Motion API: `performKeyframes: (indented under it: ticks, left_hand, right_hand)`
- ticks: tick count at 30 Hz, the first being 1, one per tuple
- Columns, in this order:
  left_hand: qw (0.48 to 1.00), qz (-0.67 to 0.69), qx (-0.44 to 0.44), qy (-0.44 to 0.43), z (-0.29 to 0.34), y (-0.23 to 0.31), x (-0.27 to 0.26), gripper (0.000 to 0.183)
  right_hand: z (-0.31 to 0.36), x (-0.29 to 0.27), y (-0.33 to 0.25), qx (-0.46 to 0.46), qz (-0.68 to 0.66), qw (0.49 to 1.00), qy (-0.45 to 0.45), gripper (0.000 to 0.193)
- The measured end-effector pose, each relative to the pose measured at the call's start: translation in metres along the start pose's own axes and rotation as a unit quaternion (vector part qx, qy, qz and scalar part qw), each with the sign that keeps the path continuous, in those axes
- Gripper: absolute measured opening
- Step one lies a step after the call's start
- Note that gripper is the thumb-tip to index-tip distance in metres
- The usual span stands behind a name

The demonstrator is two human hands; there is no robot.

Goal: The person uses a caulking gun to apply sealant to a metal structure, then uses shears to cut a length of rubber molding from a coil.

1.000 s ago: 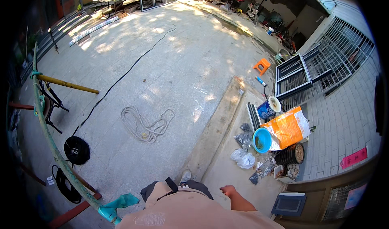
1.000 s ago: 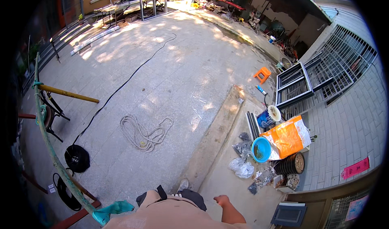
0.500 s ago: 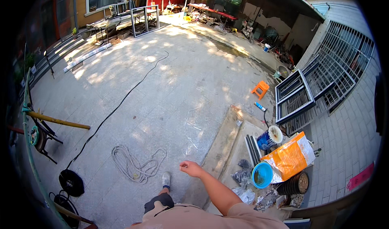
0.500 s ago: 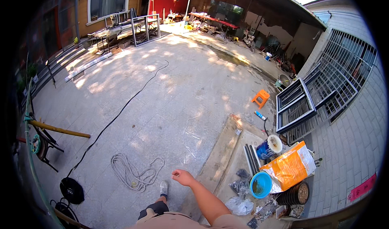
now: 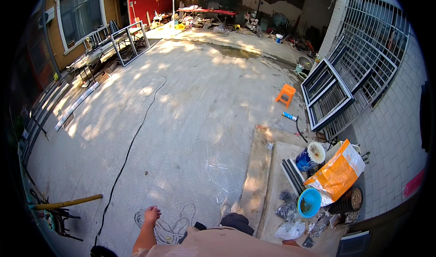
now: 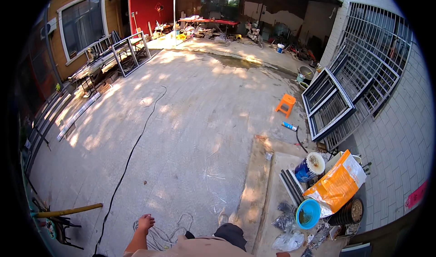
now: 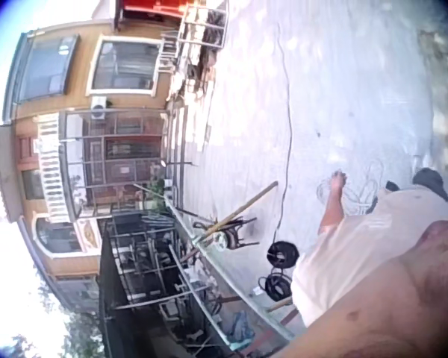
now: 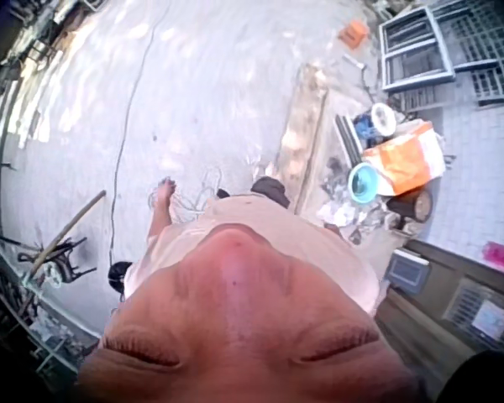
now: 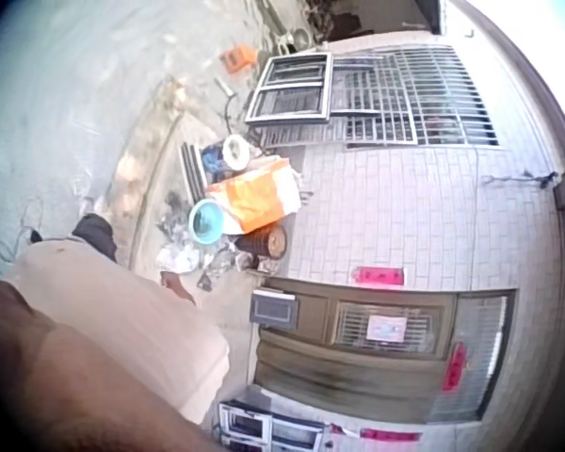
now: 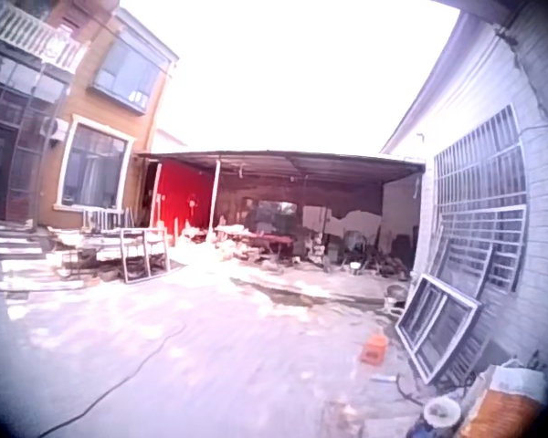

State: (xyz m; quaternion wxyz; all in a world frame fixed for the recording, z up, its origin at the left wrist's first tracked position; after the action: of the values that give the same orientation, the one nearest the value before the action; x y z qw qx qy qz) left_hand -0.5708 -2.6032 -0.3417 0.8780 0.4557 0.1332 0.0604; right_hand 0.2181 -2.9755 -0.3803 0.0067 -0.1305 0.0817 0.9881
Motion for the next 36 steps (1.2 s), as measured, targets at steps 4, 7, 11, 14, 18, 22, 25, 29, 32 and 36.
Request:
performKeyframes:
  ticks: [4,7,11,14,18,22,25,29,32,36]
  left_hand:
    - [0.999,-0.018,-0.010,-0.039,-0.070,0.056,0.061,0.036]
    - [0.994,-0.060,-0.070,-0.065,-0.090,0.055,0.103,0.038]
    - [0.961,-0.061,-0.199,-0.182,-0.094,0.047,0.150,0.037]
    - [0.956,-0.104,-0.212,-0.174,-0.097,0.063,0.167,0.030]
    - [0.945,-0.159,-0.213,-0.190,-0.151,0.100,0.213,0.023]
    - [0.936,-0.233,-0.194,-0.178,-0.238,0.145,0.229,0.018]
    - [0.838,-0.474,-0.011,-0.270,-0.343,0.207,0.257,0.019]
    - [0.794,-0.489,0.091,-0.351,-0.488,0.339,0.382,0.020]
    - [0.981,-0.133,-0.045,-0.132,-0.566,0.441,0.386,0.033]
    - [0.981,-0.112,0.026,-0.154,-0.649,0.571,0.487,0.039]
  right_hand:
    - [0.009,0.038,-0.108,-0.031,0.110,0.993,-0.020,0.037]
    - [-0.004,0.051,-0.228,-0.162,0.305,0.938,-0.026,0.047]
    - [0.043,0.039,-0.470,-0.265,0.215,0.940,0.019,0.046]
    - [0.149,0.030,-0.656,-0.433,0.235,0.852,0.175,0.041]
    - [0.213,-0.010,-0.817,-0.529,0.094,0.825,0.178,0.035]
    - [0.244,-0.003,-0.907,-0.550,0.031,0.829,0.094,0.038]
    - [0.211,-0.002,-0.920,-0.510,0.053,0.855,0.079,0.037]
    - [0.046,-0.078,-0.812,-0.315,0.360,0.877,0.051,0.030]
    - [0.075,-0.067,-0.813,-0.117,0.223,0.968,-0.002,0.031]
    - [0.105,-0.076,-0.807,-0.013,0.043,0.999,-0.029,0.034]
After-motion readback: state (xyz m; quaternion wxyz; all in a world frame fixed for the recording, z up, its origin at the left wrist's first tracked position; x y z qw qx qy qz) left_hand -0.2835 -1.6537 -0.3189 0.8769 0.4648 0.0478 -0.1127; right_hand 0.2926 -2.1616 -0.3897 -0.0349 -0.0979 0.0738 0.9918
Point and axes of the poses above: each hand's wrist, its own z-axis away from the middle knuckle, its own x-axis out of the palm, y = z × x, the point moved 4 cm from there along -z, towards the middle knuckle, and after that the axes turned 9 degrees about x, right-handed, at the moved point
